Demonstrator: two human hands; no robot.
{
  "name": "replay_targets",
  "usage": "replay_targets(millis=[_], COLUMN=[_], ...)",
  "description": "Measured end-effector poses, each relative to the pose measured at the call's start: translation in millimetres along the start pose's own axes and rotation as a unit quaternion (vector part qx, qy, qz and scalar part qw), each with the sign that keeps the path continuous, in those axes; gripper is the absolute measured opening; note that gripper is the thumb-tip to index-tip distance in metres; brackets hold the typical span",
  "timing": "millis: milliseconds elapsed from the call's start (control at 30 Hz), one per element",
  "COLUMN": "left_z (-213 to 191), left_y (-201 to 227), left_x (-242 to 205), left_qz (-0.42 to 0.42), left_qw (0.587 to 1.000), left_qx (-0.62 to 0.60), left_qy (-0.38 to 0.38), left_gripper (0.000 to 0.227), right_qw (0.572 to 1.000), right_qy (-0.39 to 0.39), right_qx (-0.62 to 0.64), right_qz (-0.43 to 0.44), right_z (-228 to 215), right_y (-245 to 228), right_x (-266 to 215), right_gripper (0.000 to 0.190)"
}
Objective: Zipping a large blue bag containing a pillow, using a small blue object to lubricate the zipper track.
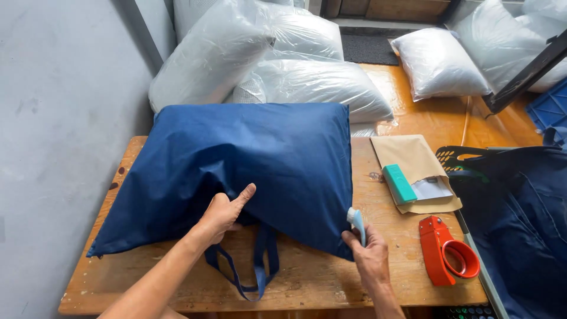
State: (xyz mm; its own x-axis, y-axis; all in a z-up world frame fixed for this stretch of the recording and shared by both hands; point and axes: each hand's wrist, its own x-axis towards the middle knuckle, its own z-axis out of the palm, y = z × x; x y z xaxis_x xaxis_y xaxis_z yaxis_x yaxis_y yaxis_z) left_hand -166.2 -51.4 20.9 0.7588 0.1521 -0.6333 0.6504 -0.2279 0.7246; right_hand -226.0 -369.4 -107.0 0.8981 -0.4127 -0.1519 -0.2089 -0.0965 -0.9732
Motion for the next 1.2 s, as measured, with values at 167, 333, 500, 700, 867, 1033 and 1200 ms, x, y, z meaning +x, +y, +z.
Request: replay_targets(millis=[167,333,500,700,867,1033,1200], left_z=[-2.3,-19.3,-20.6,-19.8,-14.2,-4.2,25.5], left_y=[7.7,-23.9,-20.0,19.8,-0.7,-43.4,-142.2], left_x=[3.1,14.3,47.7,136.9,135.3,19.7,-42.7], left_qz=[0.07,0.139,0.168,0.248,0.271,0.116,-0.029], left_qw=[0.992,0.985,0.983,0.952,0.922,0.946,0.941], left_qx=[-0.017,0.065,0.035,0.02,0.031,-0.035,-0.273], left_qy=[0.106,0.079,0.071,0.181,0.276,0.3,0.2], left_gripper=[0.062,0.044,0.066,0.079,0.099,0.092,0.069], right_qw=[0.995,0.992,0.977,0.938,0.933,0.972,0.991], right_qy=[-0.059,-0.095,-0.207,-0.295,-0.287,-0.23,-0.131], right_qx=[-0.069,0.058,-0.044,-0.182,-0.194,-0.053,-0.015], right_qz=[0.046,0.054,0.009,0.008,0.094,0.0,0.012], right_z=[30.2,72.3,104.4,147.5,145.4,85.6,48.1], right_y=[58.5,97.4,70.1,-21.0,-58.7,-5.1,16.1], right_x=[-72.5,-105.1,-82.1,-60.5,-56.1,-90.3,-110.7], right_gripper=[0.043,0.021,0.032,0.047,0.036,0.021,0.046])
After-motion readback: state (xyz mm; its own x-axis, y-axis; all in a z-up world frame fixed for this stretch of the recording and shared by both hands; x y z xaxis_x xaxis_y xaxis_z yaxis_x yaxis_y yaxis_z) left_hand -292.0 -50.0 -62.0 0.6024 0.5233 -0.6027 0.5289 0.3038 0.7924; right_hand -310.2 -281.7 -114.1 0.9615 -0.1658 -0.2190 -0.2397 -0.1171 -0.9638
